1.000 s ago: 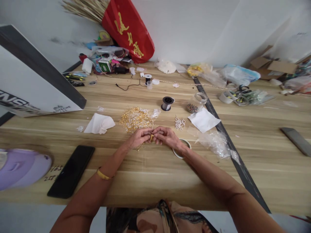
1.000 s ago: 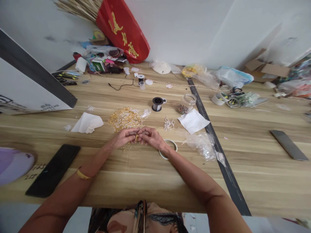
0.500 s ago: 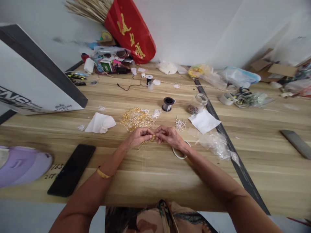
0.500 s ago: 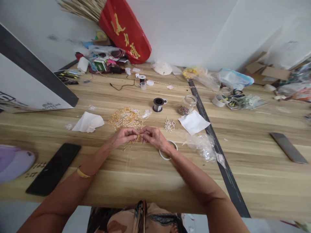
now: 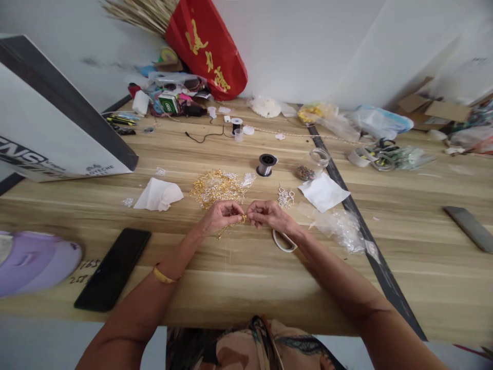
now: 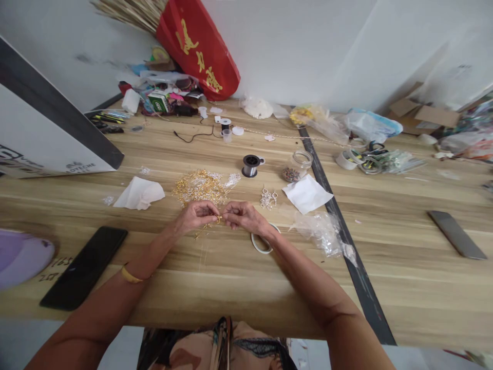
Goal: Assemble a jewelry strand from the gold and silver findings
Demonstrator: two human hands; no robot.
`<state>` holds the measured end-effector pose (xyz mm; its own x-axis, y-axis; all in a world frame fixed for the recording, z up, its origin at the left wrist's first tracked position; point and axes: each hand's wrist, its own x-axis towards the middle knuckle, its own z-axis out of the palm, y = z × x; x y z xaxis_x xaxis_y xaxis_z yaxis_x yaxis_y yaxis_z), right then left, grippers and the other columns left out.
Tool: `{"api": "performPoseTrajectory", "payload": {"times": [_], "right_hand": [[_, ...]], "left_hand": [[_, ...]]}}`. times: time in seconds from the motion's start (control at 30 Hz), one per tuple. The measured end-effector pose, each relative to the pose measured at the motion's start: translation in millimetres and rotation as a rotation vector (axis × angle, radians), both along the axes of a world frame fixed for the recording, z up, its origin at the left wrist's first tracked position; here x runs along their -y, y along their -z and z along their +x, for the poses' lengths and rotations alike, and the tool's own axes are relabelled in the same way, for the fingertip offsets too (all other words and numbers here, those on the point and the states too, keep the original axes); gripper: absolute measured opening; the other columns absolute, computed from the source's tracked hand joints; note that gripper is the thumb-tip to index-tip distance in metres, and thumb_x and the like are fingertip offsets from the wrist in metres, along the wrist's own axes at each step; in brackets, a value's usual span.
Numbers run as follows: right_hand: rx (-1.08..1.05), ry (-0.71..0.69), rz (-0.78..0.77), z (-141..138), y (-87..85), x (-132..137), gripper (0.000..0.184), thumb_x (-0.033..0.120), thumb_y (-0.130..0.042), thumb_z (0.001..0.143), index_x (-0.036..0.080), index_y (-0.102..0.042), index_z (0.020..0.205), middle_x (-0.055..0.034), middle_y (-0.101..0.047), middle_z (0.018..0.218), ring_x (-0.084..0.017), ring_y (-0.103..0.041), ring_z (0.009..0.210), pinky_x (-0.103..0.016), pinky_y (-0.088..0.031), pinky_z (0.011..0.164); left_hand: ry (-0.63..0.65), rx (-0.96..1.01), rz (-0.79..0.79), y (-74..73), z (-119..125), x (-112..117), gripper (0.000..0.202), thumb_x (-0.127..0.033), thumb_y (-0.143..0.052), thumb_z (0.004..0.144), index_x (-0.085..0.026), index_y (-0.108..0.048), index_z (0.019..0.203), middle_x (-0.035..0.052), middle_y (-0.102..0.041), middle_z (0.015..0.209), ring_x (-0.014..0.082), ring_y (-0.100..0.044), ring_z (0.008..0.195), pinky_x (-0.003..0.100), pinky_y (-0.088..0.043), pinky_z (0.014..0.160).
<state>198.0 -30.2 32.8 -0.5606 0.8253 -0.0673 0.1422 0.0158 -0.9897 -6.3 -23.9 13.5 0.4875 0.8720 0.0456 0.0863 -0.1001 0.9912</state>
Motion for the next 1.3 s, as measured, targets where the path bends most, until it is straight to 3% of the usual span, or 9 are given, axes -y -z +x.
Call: {"api": "performPoseTrajectory", "payload": {"times": [0.3,0.53,0.7,0.83,1.0,1.13,1.3], "right_hand": [[0.156,0.083,0.164,4.0,-6.4,2.0,0.014,0.028,-0.058,0.082,0.014,-0.057,0.078,0.0021,-0.057,0.057,-0.007,-0.047,0.047,-0.019,-0.037,0.047],[0.183,0.186,0.306,4.8,-15.0,4.5,0.019,0.033,-0.054,0.086,0.015,-0.056,0.079,0.0019,-0.056,0.057,-0.008,-0.049,0.049,-0.021,-0.037,0.051],[0.191,0.171,0.335,5.7,-23.0,7.3,0.023,0.036,-0.053,0.087,0.015,-0.057,0.079,0.0009,-0.055,0.058,-0.009,-0.048,0.051,-0.021,-0.036,0.05],[0.221,0.119,0.357,4.1,-26.7,10.9,0.021,0.034,-0.051,0.089,0.016,-0.057,0.079,0.0011,-0.056,0.059,-0.009,-0.048,0.052,-0.022,-0.036,0.051],[0.223,0.083,0.332,2.6,-27.3,13.4,0.025,0.039,-0.05,0.09,0.016,-0.057,0.082,0.0022,-0.054,0.057,-0.009,-0.046,0.051,-0.022,-0.035,0.05],[0.189,0.067,0.283,3.9,-26.9,13.4,0.027,0.042,-0.053,0.089,0.016,-0.057,0.083,0.0018,-0.054,0.06,-0.009,-0.047,0.053,-0.022,-0.036,0.051],[0.104,0.019,0.188,3.0,-27.8,13.6,0.029,0.044,-0.054,0.088,0.016,-0.057,0.082,0.0013,-0.054,0.062,-0.009,-0.048,0.054,-0.022,-0.039,0.052]], "left_hand": [[-0.06,-0.067,0.131,-2.8,4.5,2.6,0.012,-0.022,-0.07,0.07,-0.012,-0.068,0.077,0.0038,-0.066,0.073,0.0116,-0.059,0.067,0.023,-0.048,0.066],[0.011,-0.022,0.044,1.2,-0.2,0.5,0.02,-0.03,-0.07,0.073,-0.011,-0.067,0.077,0.0054,-0.067,0.075,0.0128,-0.06,0.069,0.024,-0.047,0.066],[0.034,0.038,-0.032,-4.6,-0.1,1.0,0.027,-0.038,-0.065,0.078,-0.011,-0.063,0.076,0.0024,-0.064,0.066,0.0099,-0.057,0.061,0.022,-0.047,0.06],[0.002,0.082,-0.103,-3.7,-0.1,-0.4,0.029,-0.039,-0.065,0.079,-0.012,-0.061,0.089,0.0015,-0.064,0.07,0.0084,-0.057,0.054,0.021,-0.047,0.053],[0.099,0.111,-0.151,7.4,-1.8,-2.2,0.039,-0.036,-0.066,0.079,-0.014,-0.061,0.111,0.0011,-0.064,0.068,0.0101,-0.062,0.061,0.022,-0.05,0.06],[0.184,0.104,-0.206,7.8,-2.6,-1.3,0.033,-0.037,-0.068,0.077,-0.014,-0.066,0.1,0.0041,-0.068,0.073,0.0122,-0.064,0.067,0.025,-0.052,0.065],[0.333,0.081,-0.269,-0.8,-4.3,1.2,0.033,-0.042,-0.066,0.079,-0.012,-0.069,0.091,0.006,-0.068,0.072,0.0111,-0.062,0.063,0.022,-0.049,0.061]]}}
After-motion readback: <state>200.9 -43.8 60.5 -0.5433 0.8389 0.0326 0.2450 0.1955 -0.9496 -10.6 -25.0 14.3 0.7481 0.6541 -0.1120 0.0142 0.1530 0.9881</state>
